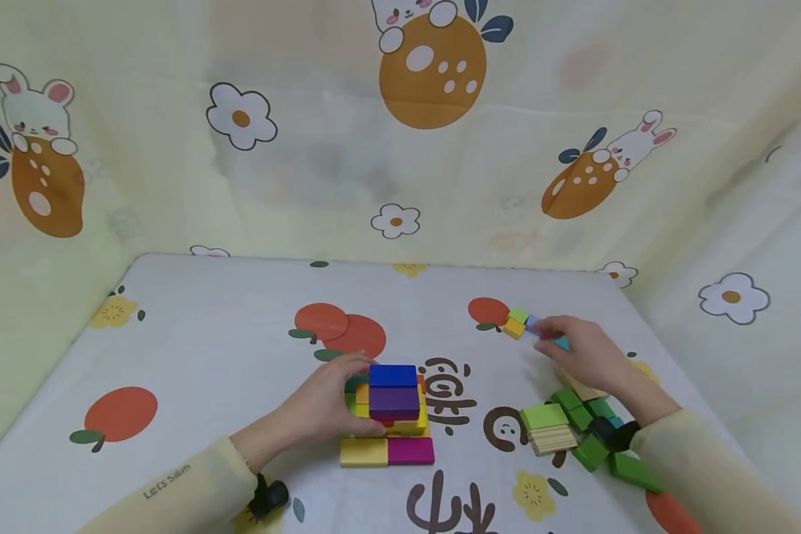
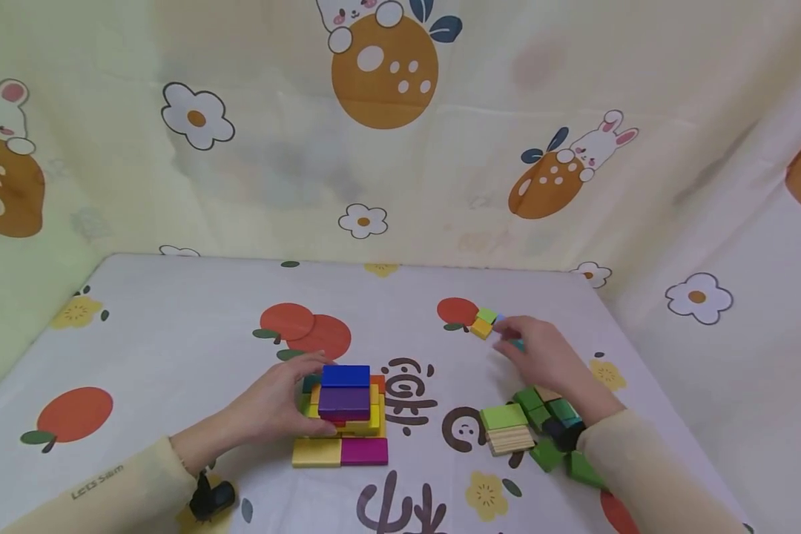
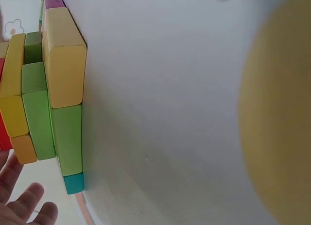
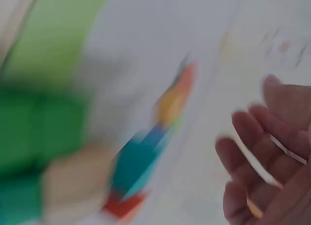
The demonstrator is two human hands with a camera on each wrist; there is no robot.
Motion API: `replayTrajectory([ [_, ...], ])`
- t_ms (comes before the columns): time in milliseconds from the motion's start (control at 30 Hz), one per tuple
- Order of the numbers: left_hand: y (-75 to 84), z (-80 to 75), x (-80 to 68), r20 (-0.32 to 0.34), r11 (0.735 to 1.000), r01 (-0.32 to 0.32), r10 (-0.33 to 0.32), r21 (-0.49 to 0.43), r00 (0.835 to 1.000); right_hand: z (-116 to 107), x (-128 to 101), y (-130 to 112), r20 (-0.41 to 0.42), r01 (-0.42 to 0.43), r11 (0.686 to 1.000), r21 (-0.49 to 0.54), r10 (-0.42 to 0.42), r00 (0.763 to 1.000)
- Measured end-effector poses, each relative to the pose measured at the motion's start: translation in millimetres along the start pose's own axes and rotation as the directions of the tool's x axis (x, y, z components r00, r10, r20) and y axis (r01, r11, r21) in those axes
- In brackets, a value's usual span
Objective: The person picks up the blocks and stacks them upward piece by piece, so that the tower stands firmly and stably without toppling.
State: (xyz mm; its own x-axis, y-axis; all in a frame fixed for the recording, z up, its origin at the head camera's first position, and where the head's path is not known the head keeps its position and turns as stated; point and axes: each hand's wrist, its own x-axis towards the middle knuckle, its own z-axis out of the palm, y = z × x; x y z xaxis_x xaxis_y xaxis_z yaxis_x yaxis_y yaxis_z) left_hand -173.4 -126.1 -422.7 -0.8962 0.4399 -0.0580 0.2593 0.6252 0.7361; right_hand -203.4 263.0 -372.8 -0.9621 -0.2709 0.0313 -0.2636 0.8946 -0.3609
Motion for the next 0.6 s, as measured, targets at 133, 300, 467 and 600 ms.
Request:
replayTrajectory([
  [133, 0.2, -1.2, -0.4, 0.0, 1.0, -0.001, 0.001, 0.005, 1.0, 1.3, -14.8, 34.7, 0.143, -0.043, 0.999, -0.022, 0.045, 0.989],
  [300, 1.9, -2.4, -1.2, -0.001, 1.0, 0.012, -0.012, 0.01, 1.0, 8.7, -36.7, 45.6, 0.242, -0.019, 0.999, -0.039, 0.028, 0.97],
  [467, 2.1, -1.7, -0.1, -0.006, 1.0, 0.009, -0.009, 0.008, 1.0, 15.2, -51.6, 46.7, 0.25, 0.009, 0.999, -0.041, 0.002, 0.968],
  [600, 2.3, -0.7, 0.2, -0.008, 1.0, 0.004, -0.004, 0.013, 1.0, 20.6, -56.0, 45.8, 0.23, 0.022, 0.998, -0.056, -0.009, 0.973],
])
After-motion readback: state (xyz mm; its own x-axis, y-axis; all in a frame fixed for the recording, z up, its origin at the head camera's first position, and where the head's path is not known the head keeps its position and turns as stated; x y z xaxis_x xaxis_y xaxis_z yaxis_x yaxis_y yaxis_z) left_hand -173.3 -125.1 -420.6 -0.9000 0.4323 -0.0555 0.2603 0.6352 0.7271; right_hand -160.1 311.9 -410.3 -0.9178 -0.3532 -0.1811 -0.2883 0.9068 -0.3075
